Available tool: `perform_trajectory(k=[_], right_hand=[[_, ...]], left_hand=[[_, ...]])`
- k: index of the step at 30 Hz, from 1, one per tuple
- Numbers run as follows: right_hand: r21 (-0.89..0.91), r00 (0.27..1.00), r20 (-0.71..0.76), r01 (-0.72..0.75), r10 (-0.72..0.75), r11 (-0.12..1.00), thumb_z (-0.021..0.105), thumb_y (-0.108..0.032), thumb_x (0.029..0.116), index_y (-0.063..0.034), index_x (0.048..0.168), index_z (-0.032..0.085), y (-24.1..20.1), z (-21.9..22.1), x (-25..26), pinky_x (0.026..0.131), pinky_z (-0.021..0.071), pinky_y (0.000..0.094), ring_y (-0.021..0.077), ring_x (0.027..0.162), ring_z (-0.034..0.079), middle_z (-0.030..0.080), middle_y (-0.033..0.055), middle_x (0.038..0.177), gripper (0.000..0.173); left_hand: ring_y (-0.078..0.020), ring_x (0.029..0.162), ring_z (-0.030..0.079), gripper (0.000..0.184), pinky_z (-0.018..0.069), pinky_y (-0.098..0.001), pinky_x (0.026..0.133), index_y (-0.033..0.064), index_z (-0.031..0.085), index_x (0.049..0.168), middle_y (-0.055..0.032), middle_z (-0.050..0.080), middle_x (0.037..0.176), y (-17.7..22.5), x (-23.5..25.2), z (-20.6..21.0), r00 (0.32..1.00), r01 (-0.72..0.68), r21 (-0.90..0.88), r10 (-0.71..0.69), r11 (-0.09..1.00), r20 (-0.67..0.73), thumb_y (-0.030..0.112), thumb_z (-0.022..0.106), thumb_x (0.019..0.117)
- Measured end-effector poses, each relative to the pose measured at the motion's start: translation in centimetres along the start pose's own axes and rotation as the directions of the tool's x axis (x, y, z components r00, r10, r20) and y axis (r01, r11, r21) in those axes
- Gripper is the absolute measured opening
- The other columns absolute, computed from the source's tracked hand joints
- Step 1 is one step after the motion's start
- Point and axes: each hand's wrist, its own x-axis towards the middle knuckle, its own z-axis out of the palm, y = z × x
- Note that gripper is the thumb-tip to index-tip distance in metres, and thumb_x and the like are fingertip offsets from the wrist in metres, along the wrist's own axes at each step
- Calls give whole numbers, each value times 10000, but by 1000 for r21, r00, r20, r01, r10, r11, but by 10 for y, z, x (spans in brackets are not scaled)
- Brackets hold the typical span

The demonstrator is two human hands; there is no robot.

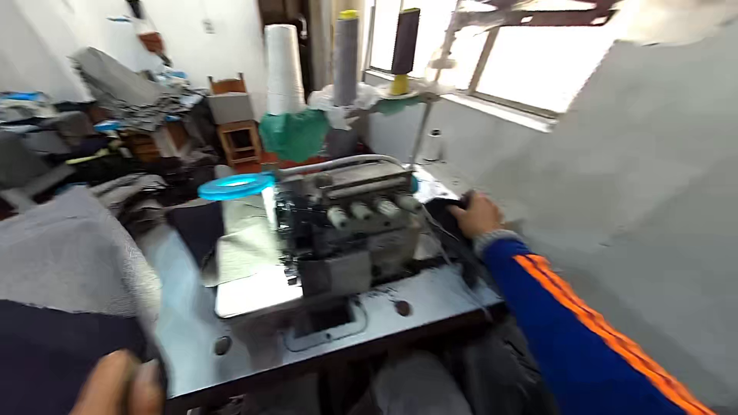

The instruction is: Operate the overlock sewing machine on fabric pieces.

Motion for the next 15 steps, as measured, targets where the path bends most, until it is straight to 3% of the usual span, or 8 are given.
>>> perform_trajectory(k=[3, 5, 7, 9, 12, 13, 15], right_hand=[[201, 984, -172, 78, -44, 976, 666, -55, 949, 116, 1269, 523, -13, -15, -18, 905, 461, 725, 555, 1053, 634, 654, 359, 1103, 390], [305, 961, -258, 176, -96, 936, 697, 9, 915, 55, 1376, 460, -13, -33, -42, 871, 517, 668, 476, 1012, 681, 698, 287, 1103, 520], [363, 940, -310, 257, -144, 896, 700, 57, 881, -16, 1473, 391, -11, -54, -72, 865, 563, 589, 364, 1023, 706, 708, 201, 1164, 672], [415, 928, -334, 302, -166, 858, 710, 63, 856, -86, 1527, 343, -6, -70, -105, 805, 602, 486, 260, 976, 721, 700, 135, 1219, 779], [512, 938, -286, 322, -195, 796, 743, -21, 790, -198, 1577, 240, -2, -69, -150, 715, 639, 361, 148, 910, 725, 635, 30, 1327, 951], [570, 950, -246, 302, -192, 764, 763, -36, 745, -234, 1592, 207, -2, -62, -161, 687, 644, 341, 137, 897, 730, 632, 5, 1341, 1032], [680, 969, -153, 246, -195, 690, 769, 1, 706, -239, 1605, 168, -5, -42, -181, 689, 654, 329, 142, 914, 739, 639, -6, 1334, 1108]], left_hand=[[-353, 557, 637, 226, 510, -495, 496, -80, 623, 946, -199, 619, 679, 59, 20, 45, 993, -109, -232, 95, 967, -73, 113, 525, 1014], [-342, 686, 710, 276, 577, -484, 587, -45, 696, 1004, -166, 701, 794, 71, 34, 68, 970, -221, -181, 196, 958, -144, 207, 583, 1010], [-374, 917, 732, 402, 604, -493, 741, 0, 722, 1039, -156, 751, 995, 56, 49, 94, 934, -337, -79, 322, 938, -158, 358, 540, 1018], [-374, 857, 722, 345, 604, -511, 701, 22, 725, 1018, -147, 734, 931, 34, 64, 105, 897, -435, -95, 421, 896, -136, 327, 565, 1007], [-223, 701, 697, 206, 596, -459, 642, 109, 745, 1034, -42, 710, 815, 2, 93, 92, 858, -494, -230, 513, 838, 25, 283, 666, 958], [-198, 732, 696, 248, 598, -451, 672, 124, 720, 1095, -31, 712, 859, -2, 103, 86, 835, -496, -273, 539, 824, 111, 296, 744, 917], [-229, 988, 693, 533, 591, -462, 845, 107, 672, 1215, -71, 699, 1104, -2, 117, 86, 770, -568, -281, 620, 774, 150, 335, 881, 781]])
